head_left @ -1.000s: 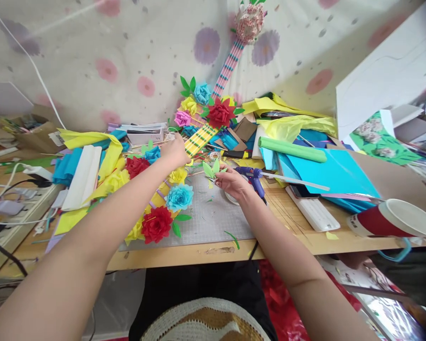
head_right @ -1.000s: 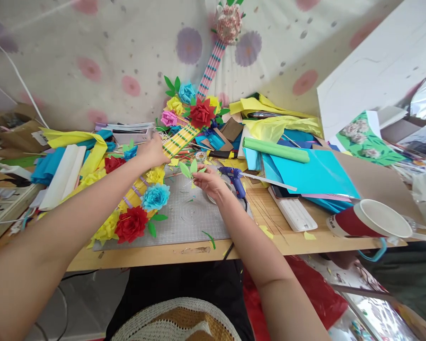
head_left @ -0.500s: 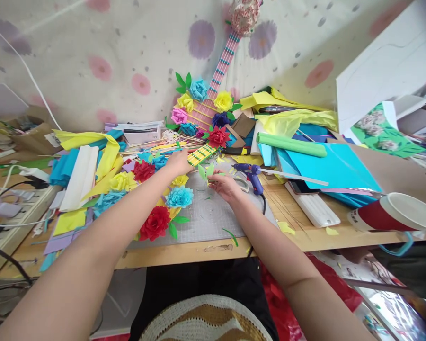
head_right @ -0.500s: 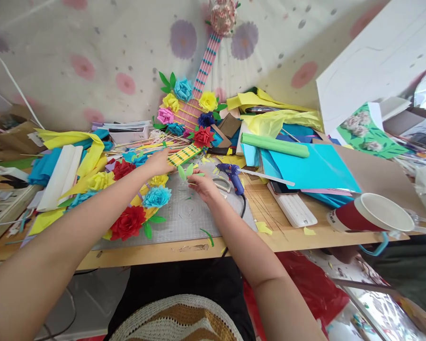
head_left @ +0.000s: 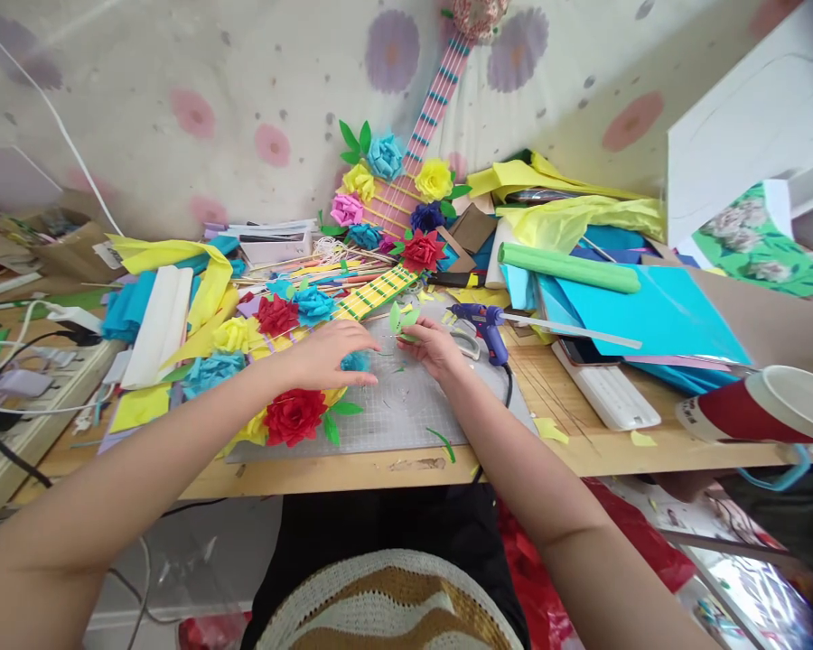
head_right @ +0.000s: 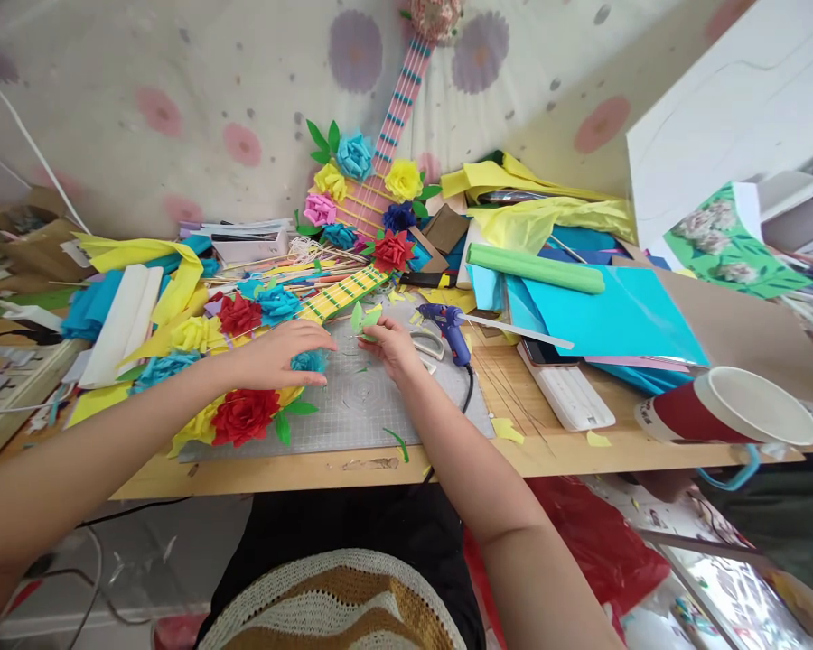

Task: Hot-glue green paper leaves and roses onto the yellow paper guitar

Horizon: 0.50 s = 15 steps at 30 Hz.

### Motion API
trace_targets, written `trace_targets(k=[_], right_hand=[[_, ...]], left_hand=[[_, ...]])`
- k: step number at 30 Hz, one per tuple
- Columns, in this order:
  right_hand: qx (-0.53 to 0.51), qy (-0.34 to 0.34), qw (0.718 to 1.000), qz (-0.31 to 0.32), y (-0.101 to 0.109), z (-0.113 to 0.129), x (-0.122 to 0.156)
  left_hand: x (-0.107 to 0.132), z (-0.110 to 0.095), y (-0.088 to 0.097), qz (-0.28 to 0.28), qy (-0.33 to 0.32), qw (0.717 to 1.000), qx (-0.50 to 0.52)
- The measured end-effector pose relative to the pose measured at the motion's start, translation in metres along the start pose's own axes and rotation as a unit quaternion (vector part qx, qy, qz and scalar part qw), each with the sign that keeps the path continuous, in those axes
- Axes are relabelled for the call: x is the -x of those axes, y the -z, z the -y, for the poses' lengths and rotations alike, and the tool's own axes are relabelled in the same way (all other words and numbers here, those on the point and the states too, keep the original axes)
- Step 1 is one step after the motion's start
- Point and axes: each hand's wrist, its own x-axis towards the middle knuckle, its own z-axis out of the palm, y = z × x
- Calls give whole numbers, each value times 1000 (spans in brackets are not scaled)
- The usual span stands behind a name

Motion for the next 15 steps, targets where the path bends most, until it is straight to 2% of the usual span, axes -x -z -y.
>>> trace_targets(k=[5,10,15], right_hand=[[23,12,1000,-2,-2,-2,1],[28,-24,999,5,-5,-5,3],[38,-50,998,26,-13,-11,4]], left_hand=[[5,-3,-1,34,-25,999,-33],[23,1,-2,-17,-21,999,-27],[37,3,-6,-46,-31,998,-26]])
